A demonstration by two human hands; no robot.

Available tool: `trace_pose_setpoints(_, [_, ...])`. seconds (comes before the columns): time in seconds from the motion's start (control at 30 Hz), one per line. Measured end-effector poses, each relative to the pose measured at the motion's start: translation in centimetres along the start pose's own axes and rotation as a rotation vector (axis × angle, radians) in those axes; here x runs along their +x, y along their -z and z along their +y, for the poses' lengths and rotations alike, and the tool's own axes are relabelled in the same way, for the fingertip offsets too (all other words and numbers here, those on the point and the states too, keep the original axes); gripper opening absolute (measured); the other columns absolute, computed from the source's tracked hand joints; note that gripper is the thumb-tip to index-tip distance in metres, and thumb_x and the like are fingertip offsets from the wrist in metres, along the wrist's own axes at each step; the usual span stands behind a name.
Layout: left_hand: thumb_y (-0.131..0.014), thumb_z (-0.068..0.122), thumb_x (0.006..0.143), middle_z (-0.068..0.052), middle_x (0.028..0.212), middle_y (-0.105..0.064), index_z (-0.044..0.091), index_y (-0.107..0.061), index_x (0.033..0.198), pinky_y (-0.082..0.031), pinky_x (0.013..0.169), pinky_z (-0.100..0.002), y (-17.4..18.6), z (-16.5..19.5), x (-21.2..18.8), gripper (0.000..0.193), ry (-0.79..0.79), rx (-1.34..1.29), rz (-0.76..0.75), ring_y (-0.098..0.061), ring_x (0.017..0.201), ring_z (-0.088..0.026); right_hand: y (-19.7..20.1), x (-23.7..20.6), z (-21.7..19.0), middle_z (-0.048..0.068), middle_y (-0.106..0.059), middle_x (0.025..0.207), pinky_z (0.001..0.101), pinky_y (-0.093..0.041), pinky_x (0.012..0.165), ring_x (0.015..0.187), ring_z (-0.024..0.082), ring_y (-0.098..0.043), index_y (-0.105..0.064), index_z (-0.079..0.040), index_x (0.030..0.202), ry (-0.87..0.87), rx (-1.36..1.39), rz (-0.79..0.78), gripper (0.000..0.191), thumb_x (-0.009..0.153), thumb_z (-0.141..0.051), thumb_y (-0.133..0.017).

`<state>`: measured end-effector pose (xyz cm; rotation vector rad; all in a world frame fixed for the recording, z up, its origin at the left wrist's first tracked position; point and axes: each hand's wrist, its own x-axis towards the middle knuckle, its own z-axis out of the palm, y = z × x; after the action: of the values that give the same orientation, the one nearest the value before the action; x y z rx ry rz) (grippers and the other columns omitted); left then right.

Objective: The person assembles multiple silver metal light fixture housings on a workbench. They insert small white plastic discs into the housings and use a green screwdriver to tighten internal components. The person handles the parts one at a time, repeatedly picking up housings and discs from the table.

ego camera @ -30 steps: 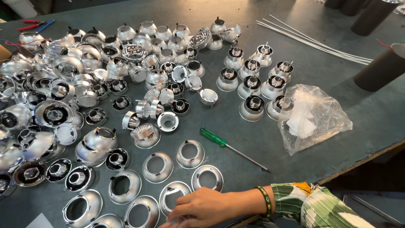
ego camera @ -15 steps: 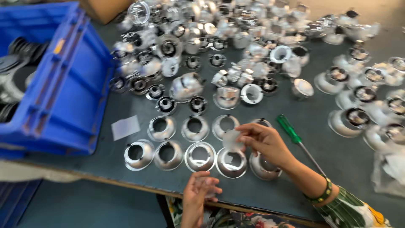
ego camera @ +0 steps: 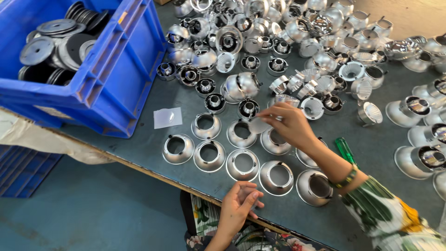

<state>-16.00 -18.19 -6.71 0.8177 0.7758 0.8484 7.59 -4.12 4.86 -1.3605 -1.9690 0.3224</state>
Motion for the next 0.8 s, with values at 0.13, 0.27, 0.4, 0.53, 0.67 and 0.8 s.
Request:
trace_pose_setpoints(0.13, [-0.067,0.019,0.096,-0.013,0.103,-0.075,0.002,-0.059,0.123,-0.058,0.051,-0.025,-0.5,0.2,0.0,0.033,-0.012,0.027,0.036,-0.075,0.082,-0.018,-3.6,2.9,-0.5,0.008,-0.073,0.092,0.0406,-0.053,0.073,0.079,0.024,-0.069,-0.076,-0.012,0.105,-0.061,-0.043,-0.153,0.020,0.085,-0.018,-0.075])
trace_pose_setpoints(0.27, [-0.067,0.019,0.097,-0.013,0.104,-0.075,0.002,-0.058,0.124,-0.057,0.049,-0.025,-0.6,0.4,0.1,0.033,-0.026,0.018,0.041,-0.075,0.082,-0.018,-5.4,3.6,0.1,0.008,-0.073,0.090,0.0401,-0.053,0.072,0.079,0.025,-0.070,-0.078,-0.011,0.098,-0.093,-0.072,-0.185,0.015,0.085,-0.020,-0.077])
trace_pose_setpoints(0.4, [-0.067,0.019,0.097,-0.013,0.105,-0.075,0.002,-0.058,0.124,-0.056,0.046,-0.024,-0.5,0.6,0.1,0.034,-0.009,0.034,0.049,-0.075,0.083,-0.017,-5.7,3.4,1.2,0.009,-0.073,0.094,0.0381,-0.054,0.072,0.078,0.024,-0.070,-0.079,-0.009,0.097,-0.042,0.005,-0.158,0.015,0.084,-0.016,-0.077])
trace_pose_setpoints(0.53, [-0.068,0.020,0.096,-0.014,0.104,-0.076,0.002,-0.058,0.124,-0.056,0.045,-0.024,-0.7,0.8,0.0,0.034,-0.012,0.051,0.063,-0.076,0.082,-0.017,-5.9,3.5,2.3,0.007,-0.074,0.095,0.0346,-0.055,0.074,0.080,0.019,-0.072,-0.080,-0.009,0.099,-0.161,0.104,-0.178,0.016,0.083,-0.015,-0.077])
trace_pose_setpoints(0.67, [-0.068,0.020,0.096,-0.014,0.104,-0.076,0.002,-0.058,0.124,-0.056,0.045,-0.024,-0.8,1.0,-0.1,0.034,-0.016,0.062,0.067,-0.076,0.082,-0.017,-5.7,4.1,3.1,0.007,-0.076,0.092,0.0322,-0.054,0.072,0.079,0.017,-0.069,-0.080,-0.010,0.102,-0.246,0.261,-0.237,0.017,0.087,-0.017,-0.077])
trace_pose_setpoints(0.8, [-0.068,0.019,0.096,-0.015,0.104,-0.076,0.002,-0.058,0.124,-0.056,0.046,-0.024,-0.9,1.1,-0.2,0.034,-0.011,0.054,0.067,-0.076,0.082,-0.017,-5.7,4.0,3.0,0.006,-0.075,0.092,0.0315,-0.054,0.072,0.078,0.016,-0.070,-0.081,-0.011,0.101,-0.248,0.200,-0.247,0.018,0.085,-0.017,-0.078])
